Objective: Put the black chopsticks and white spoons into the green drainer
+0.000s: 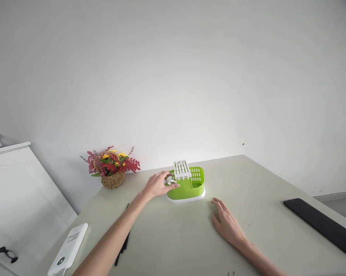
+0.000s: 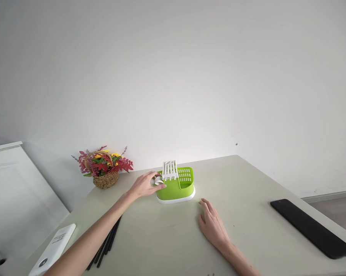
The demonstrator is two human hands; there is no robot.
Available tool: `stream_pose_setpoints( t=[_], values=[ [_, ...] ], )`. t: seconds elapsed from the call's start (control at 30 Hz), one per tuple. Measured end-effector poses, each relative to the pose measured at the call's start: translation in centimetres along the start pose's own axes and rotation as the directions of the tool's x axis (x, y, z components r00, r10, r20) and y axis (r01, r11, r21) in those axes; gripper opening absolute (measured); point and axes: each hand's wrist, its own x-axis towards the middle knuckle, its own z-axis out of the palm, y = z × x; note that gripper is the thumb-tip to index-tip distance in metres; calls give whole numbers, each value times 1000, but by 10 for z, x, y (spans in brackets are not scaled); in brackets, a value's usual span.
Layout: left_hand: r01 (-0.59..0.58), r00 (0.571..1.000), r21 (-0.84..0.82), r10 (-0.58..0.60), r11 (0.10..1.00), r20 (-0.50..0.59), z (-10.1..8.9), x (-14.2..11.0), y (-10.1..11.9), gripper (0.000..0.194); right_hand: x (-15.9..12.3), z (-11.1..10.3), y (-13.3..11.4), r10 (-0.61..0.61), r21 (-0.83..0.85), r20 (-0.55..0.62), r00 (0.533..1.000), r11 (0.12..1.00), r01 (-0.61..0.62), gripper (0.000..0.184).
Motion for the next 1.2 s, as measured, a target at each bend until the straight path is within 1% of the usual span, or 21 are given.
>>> stream_pose_setpoints(
  t=[0.1, 0.2, 0.3, 0.37, 0.47, 0.53, 0.63, 0.7, 0.77, 0.87, 0.93, 1.0, 1.07, 1.13, 1.2],
  values=[
    [-30, 998, 86, 24, 996, 64, 7, 15, -1, 53, 1, -4, -3, 7, -7, 14, 1000, 1000, -7, 46],
    [-78, 991, 114, 65, 990, 115, 13, 31, -7, 49, 3, -6, -5, 6, -6, 16, 1000, 1000, -6, 47],
    [-144, 983, 151, 124, 978, 133, 16, 39, -14, 46, 4, -7, -5, -4, 3, 4, 1000, 1000, 4, 47],
    [-214, 973, 190, 192, 958, 126, 18, 39, -18, 45, 4, -6, -5, -2, 7, 2, 1000, 1000, 2, 47],
    [-329, 944, 248, 317, 911, 89, 19, 35, -25, 45, 4, -6, -5, 6, 15, 0, 1000, 1000, -6, 46],
    [-373, 925, 272, 378, 887, 37, 20, 31, -29, 44, 4, -6, -6, 5, 24, -2, 1000, 1000, -5, 46],
    [-399, 900, 281, 431, 873, -60, 19, 24, -33, 42, 5, -5, -5, 3, 34, -11, 1000, 999, -3, 46],
    [-389, 893, 261, 432, 883, -130, 18, 21, -34, 40, 5, -5, -5, 0, 35, -24, 1000, 999, 0, 45],
    [-337, 899, 228, 384, 913, -211, 15, 21, -35, 42, 5, -6, -4, -3, 30, -26, 1000, 1000, 4, 45],
    [-186, 906, 169, 235, 968, -351, 7, 24, -38, 49, 5, -7, -3, -11, 18, -14, 1000, 1000, 11, 44],
    [-62, 884, 135, 117, 989, -453, 1, 28, -42, 53, 5, -8, -4, -11, 15, -10, 1000, 1000, 11, 43],
    [72, 838, 98, -7, 993, -545, -4, 31, -48, 56, 4, -8, -5, -7, 13, -4, 1000, 1000, 7, 42],
    [203, 775, 35, -139, 979, -617, -11, 34, -55, 58, 4, -8, -5, 5, 13, 5, 1000, 1000, -5, 42],
    [325, 690, -83, -296, 942, -661, -18, 36, -66, 58, 3, -8, -4, 19, 14, 10, 1000, 1000, -20, 42],
    [422, 592, -266, -485, 867, -644, -28, 37, -80, 59, 2, -8, -4, 24, 19, 8, 1000, 1000, -24, 43]
  ],
)
